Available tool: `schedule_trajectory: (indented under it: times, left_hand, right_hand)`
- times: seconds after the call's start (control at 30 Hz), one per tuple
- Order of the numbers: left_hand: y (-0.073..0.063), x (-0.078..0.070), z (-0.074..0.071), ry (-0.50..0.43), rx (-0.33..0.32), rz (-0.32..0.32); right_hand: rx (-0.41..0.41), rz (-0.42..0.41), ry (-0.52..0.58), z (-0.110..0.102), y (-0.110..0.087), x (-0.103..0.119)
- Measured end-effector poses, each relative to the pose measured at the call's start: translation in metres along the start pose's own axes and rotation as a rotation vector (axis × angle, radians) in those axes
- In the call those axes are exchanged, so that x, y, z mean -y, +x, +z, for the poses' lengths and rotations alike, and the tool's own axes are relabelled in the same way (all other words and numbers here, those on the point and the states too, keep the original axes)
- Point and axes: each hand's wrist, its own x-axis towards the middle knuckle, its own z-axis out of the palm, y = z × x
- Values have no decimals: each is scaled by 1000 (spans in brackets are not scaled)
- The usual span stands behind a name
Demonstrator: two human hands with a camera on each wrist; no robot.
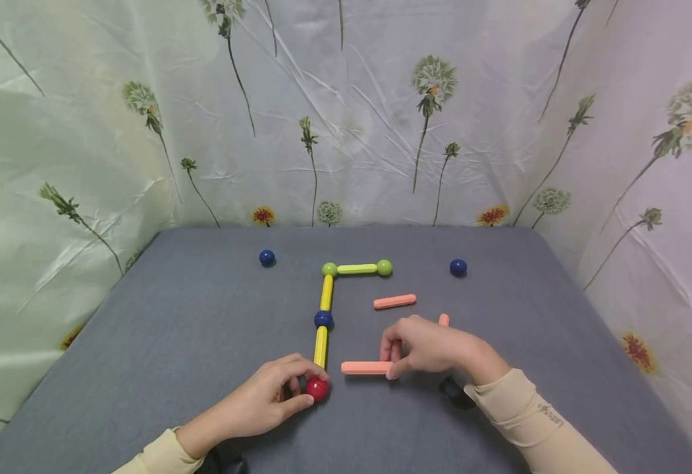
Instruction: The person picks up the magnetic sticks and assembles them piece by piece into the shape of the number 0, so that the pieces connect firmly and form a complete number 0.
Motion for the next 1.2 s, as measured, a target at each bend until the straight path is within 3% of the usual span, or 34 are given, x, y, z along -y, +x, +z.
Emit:
schedule_trajectory:
  times: [0.13, 0.53, 1.2]
  left_hand:
    - [1, 0, 1, -1, -2, 1]
    - [2, 1, 4, 3, -15, -1]
    - [4, 1, 4, -6, -13, 1]
  right_hand:
    - [33, -4, 73, 7, 1, -4]
    - [69, -64, 133, 23, 8, -11]
    - [73, -58, 179, 25, 9, -9]
